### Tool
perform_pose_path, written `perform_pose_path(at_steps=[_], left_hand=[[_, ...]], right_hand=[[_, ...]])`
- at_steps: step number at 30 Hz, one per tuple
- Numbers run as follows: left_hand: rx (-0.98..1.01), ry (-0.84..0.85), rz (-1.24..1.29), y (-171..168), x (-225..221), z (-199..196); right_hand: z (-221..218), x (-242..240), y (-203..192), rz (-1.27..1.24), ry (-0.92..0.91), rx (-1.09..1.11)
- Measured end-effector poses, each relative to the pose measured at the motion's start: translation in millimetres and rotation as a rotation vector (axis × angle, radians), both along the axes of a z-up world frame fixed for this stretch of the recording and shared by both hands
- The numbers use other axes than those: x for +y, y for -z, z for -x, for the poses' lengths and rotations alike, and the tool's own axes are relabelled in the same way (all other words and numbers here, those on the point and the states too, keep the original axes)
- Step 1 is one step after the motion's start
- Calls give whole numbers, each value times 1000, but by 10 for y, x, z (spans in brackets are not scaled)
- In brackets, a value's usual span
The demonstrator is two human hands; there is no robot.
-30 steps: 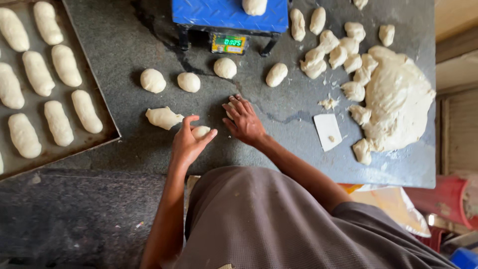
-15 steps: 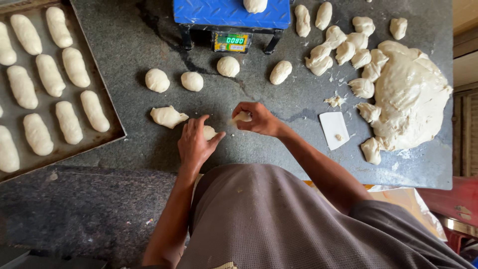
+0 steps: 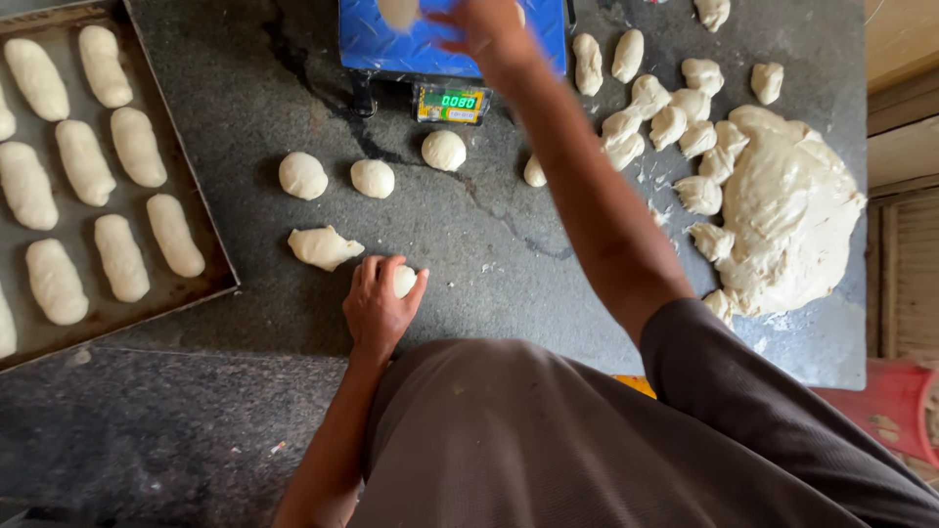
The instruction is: The person portions large pieces of dough by hand using a plastic scraper, weighs individual pieces on a digital scale, rolls them into cylinders on a stone table, and places them onto a metal baking tray which is then loaded into a rack.
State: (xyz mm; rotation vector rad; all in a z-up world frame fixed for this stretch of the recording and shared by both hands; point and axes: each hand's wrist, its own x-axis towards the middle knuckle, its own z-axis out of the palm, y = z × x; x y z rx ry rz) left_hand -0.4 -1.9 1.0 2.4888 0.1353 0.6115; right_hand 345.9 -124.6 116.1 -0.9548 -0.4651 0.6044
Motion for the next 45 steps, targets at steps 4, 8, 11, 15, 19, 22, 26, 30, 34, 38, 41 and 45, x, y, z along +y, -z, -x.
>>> perform_pose_path(at_steps=[4, 8, 11, 15, 19, 22, 26, 30, 34, 38, 41, 45], left_hand=[[12, -27, 18, -17, 41, -111], [55, -26, 7, 58, 64, -37], [66, -34, -8, 86, 74, -38], [125, -70, 38, 98, 84, -64], [134, -84, 2, 121, 91, -49], [90, -85, 26, 125, 83, -38], [58, -69, 15, 131, 96, -18], [92, -46, -20, 141, 79, -22], [99, -48, -25, 181, 80, 7], [95, -53, -30, 244, 60, 19], [7, -70, -27, 268, 49, 44], [128, -55, 100, 238, 37, -91]], right_hand=[[-64, -73, 599, 510, 732, -484], [-34, -486, 384, 509, 724, -658], [-175, -678, 43, 513, 750, -829], [100, -786, 174, 743, 883, -934], [880, -710, 1004, 831, 951, -1497], [1944, -643, 1533, 1282, 458, -1403], [2441, -870, 1417, 1427, 149, -1216], [2368, -959, 1252, 1403, 52, -1180], [2434, -910, 1286, 1427, 98, -1228], [2485, -904, 1334, 1443, 142, -1198], [2517, -868, 1386, 1445, 186, -1204], [2490, -888, 1430, 1441, 194, -1184]])
